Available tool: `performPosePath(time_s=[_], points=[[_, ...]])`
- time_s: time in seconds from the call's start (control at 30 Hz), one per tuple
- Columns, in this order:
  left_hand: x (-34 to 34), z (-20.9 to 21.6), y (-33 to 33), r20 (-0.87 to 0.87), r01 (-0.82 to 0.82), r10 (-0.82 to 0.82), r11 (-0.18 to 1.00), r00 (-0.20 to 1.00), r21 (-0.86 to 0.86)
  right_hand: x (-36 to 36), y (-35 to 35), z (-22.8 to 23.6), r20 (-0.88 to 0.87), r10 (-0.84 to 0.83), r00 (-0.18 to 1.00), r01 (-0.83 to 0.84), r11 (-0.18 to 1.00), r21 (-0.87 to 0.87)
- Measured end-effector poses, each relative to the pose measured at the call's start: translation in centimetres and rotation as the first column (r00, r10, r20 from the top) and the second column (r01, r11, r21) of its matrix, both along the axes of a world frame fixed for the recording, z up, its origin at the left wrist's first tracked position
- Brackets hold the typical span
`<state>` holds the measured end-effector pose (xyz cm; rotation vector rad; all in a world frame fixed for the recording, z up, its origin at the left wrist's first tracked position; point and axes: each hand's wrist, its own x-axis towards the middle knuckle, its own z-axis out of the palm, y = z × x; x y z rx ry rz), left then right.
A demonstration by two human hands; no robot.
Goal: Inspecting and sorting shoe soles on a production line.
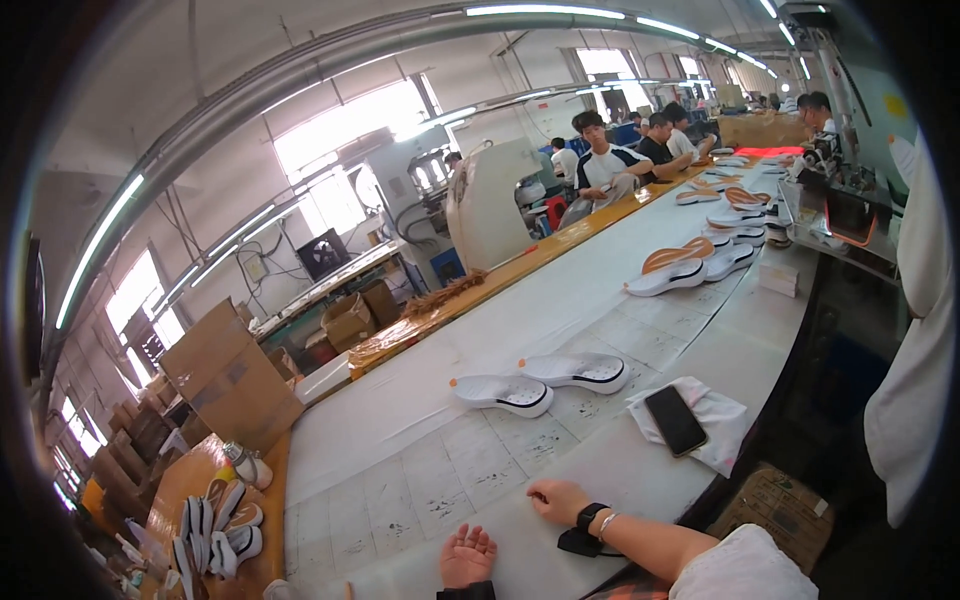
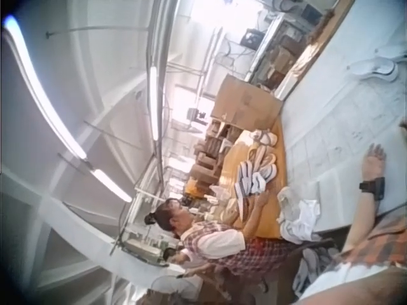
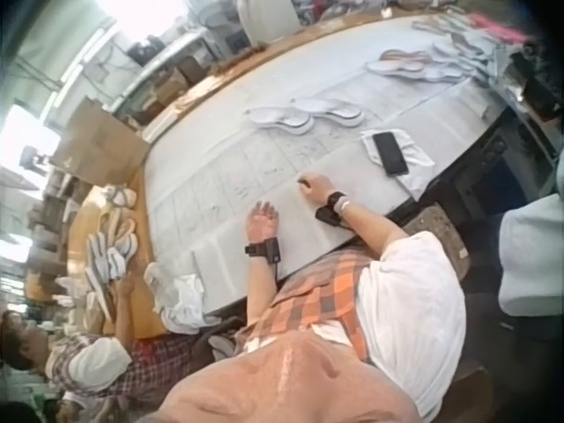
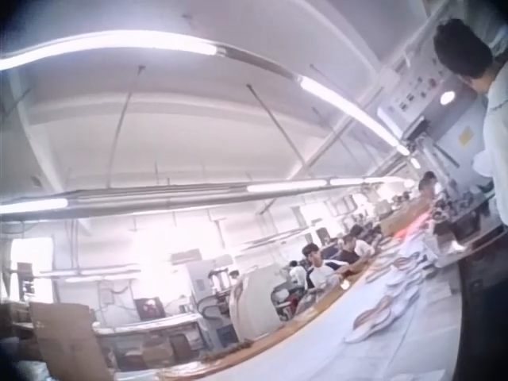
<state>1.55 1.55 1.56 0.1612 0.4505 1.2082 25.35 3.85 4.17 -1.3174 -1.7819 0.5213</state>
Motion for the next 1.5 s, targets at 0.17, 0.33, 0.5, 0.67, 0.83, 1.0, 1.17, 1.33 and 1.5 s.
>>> performPosePath(time_s=[0.17,0.33,0.5,0.67,0.83,1.0,1.17,1.33,1.5], points=[[0.3,0.4,-0.1,-0.005,-0.018,0.018,1.0,1.0,-0.01,0.1,-0.1,0.2,-0.022,-0.002,1.0,0.002,1.0,-0.002],[0.5,0.7,0.0,-0.057,-0.047,0.046,0.999,0.997,-0.006,0.0,0.1,0.3,-0.025,-0.002,1.0,0.001,1.0,-0.015],[0.9,0.5,0.3,-0.056,-0.025,0.025,1.0,0.998,0.002,0.5,0.5,0.2,-0.01,-0.007,1.0,0.007,1.0,0.009],[0.8,0.0,0.6,-0.066,0.019,-0.019,1.0,0.998,0.004,0.6,0.7,-0.9,0.037,-0.022,0.999,0.019,0.996,0.084],[0.5,-0.9,0.8,-0.062,0.019,-0.019,1.0,0.998,-0.006,0.3,0.2,-0.3,0.033,-0.021,0.999,0.019,0.998,0.058],[0.5,0.1,0.6,-0.019,0.035,-0.035,0.999,0.999,0.002,0.2,0.2,0.1,-0.006,-0.015,1.0,0.015,0.999,0.032],[0.6,0.4,0.3,-0.027,0.017,-0.017,1.0,0.999,0.005,0.1,0.2,0.2,-0.007,-0.005,1.0,0.005,1.0,0.008],[1.1,0.7,0.2,-0.054,0.021,-0.021,1.0,0.998,-0.012,0.3,0.1,-0.4,0.007,-0.012,1.0,0.012,0.999,0.038],[0.8,0.6,0.4,-0.045,0.002,-0.002,1.0,0.999,-0.003,0.0,0.3,0.1,-0.011,-0.042,0.999,0.042,0.999,0.022]])
